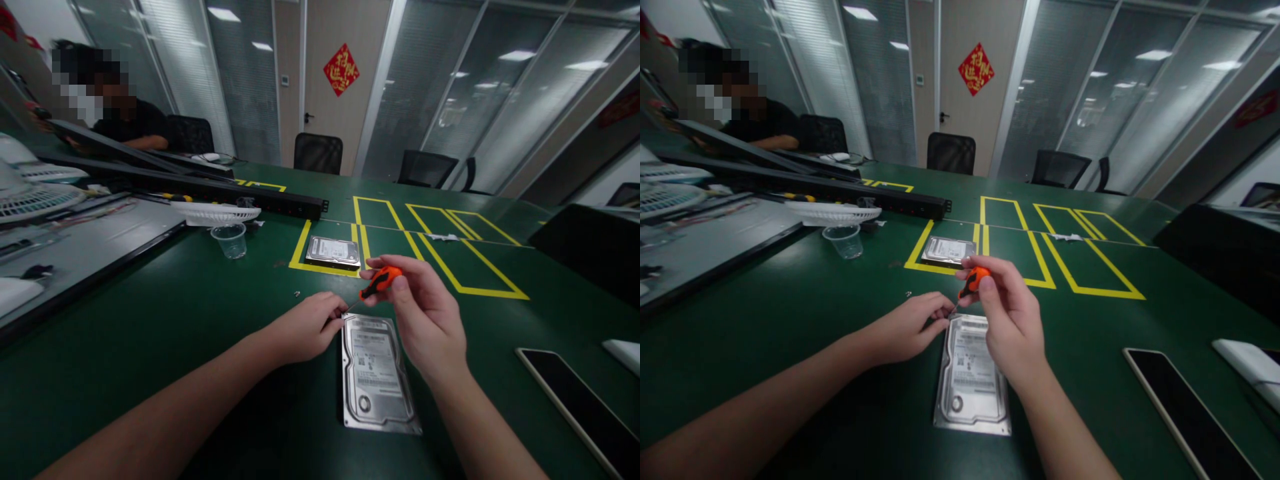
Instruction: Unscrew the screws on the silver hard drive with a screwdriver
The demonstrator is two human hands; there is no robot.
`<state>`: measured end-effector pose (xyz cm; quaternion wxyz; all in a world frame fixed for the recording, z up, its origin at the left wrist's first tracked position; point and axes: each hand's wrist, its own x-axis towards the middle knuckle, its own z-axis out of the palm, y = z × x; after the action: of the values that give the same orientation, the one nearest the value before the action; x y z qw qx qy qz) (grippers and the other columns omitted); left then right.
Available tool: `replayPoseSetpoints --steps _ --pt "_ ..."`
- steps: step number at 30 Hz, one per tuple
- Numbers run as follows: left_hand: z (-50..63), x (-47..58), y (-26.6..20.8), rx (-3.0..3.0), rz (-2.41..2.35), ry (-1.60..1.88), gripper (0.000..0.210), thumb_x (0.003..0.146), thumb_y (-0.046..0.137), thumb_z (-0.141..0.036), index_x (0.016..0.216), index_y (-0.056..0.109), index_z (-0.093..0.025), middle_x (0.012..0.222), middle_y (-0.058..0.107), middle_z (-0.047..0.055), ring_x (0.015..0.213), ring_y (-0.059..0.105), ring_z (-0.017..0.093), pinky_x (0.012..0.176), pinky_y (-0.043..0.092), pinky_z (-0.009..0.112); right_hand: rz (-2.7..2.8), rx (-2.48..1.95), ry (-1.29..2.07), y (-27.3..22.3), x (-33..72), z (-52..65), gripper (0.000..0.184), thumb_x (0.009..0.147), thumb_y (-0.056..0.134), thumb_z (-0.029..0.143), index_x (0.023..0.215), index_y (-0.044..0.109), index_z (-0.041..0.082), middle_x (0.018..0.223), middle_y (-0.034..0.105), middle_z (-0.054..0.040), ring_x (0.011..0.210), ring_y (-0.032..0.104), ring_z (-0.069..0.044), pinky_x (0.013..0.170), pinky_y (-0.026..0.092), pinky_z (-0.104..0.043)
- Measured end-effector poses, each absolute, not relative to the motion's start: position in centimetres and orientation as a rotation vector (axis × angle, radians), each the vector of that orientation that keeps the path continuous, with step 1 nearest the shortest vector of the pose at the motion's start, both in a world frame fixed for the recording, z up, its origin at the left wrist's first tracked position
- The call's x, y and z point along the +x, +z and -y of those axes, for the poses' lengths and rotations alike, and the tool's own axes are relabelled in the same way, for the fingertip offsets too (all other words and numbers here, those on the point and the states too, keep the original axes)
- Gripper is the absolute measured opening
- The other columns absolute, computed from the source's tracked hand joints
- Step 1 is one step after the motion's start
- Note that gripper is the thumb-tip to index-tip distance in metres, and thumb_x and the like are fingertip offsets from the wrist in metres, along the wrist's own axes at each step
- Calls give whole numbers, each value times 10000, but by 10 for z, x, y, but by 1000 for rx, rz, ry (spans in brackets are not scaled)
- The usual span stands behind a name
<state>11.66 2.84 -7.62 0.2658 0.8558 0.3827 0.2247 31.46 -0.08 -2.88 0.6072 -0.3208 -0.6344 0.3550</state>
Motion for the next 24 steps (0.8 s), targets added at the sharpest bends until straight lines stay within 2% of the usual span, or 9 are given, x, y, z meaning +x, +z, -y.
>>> replayPoseSetpoints --steps 3,6,14,20,24 --pt "-28 116 -76 2341 -1030 619 137 1007 577 -199 1104 670 -175 1059 693 80 1000 643 251 892 510 388 1439 -764 795 -28 314 1 150 1008 674 271 1156 687 254 1231 728 -81 1038 764 -222 709 672 -315" --pt "-28 116 -77 2352 -1018 644 141 1005 586 -194 1116 670 -176 1085 699 82 1041 635 257 929 508 398 1415 -754 807 -28 313 2 179 955 748 250 1102 647 263 1191 736 -57 1010 766 -214 692 675 -304" --pt "-31 116 -80 2296 -1019 648 148 987 621 -200 1119 682 -175 1072 706 76 1021 649 250 909 520 395 1475 -703 867 -33 316 -1 277 1078 547 294 1330 662 275 1268 713 -92 1005 739 -192 774 640 -333" --pt "-32 116 -81 2280 -1010 638 170 994 619 -206 1147 687 -175 1100 710 82 1032 660 244 918 526 387 1423 -738 807 -29 313 1 155 976 723 241 1111 651 265 1203 738 -66 1021 759 -213 696 665 -300" --pt "-31 116 -80 2300 -1017 637 158 991 617 -201 1130 687 -174 1088 708 78 1032 657 247 921 523 386 1444 -716 828 -30 312 0 247 982 714 228 1212 645 288 1185 750 -61 1050 761 -216 732 674 -308"
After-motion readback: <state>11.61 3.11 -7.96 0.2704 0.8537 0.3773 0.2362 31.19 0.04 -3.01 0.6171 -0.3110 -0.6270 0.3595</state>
